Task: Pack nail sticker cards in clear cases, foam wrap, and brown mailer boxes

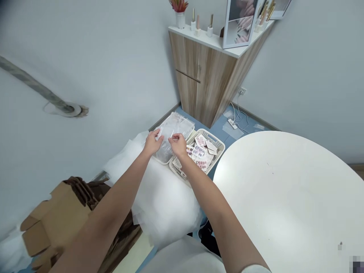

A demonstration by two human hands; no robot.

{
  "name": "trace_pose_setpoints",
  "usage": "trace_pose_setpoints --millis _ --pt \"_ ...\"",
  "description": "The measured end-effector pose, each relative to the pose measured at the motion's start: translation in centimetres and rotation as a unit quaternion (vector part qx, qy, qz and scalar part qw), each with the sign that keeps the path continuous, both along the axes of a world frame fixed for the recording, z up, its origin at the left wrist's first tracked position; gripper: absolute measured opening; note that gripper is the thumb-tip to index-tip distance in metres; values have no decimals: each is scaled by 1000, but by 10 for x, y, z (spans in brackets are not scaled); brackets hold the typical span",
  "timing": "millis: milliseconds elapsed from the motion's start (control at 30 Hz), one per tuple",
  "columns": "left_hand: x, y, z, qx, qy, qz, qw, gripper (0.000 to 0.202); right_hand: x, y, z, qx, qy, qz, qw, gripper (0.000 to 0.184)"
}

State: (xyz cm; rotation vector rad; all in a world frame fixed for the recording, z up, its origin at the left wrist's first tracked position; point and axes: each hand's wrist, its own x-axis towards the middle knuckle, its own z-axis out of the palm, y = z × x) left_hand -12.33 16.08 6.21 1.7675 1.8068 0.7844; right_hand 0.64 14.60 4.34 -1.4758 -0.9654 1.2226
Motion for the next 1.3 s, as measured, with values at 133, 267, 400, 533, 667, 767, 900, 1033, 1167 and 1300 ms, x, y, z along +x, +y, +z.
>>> trace_pose_setpoints --millis 133,267,400,533,667,767,900,1033,1167,1300 --pt "10 21 2 -9 81 -14 997 45 7 15 -6 -14 4 -24 1000 29" --pt "17 34 5 -36 119 -41 991 45 13 21 -13 -32 -2 -33 999 30" --pt "16 39 2 -45 141 -55 988 43 14 21 -18 -38 -32 -30 998 29" --pt "14 40 2 -55 143 -51 987 44 16 17 -15 -42 -56 -19 997 29" --pt "21 27 16 -15 117 -31 993 42 35 1 -8 -24 -66 -6 997 28" --pt "38 2 21 64 76 -24 995 37 65 -18 -11 -11 -111 16 994 22" --pt "71 -39 0 21 -25 -146 989 31 111 -43 -27 -2 -299 30 954 20" --pt "99 -63 -36 -78 -49 -173 981 31 135 -59 -44 -7 -380 67 923 32" --pt "113 -62 -57 -108 -30 -173 978 40 137 -69 -52 -38 -380 82 920 38" --pt "118 -55 -64 -123 -44 -157 979 43 132 -71 -54 -68 -311 47 947 40"
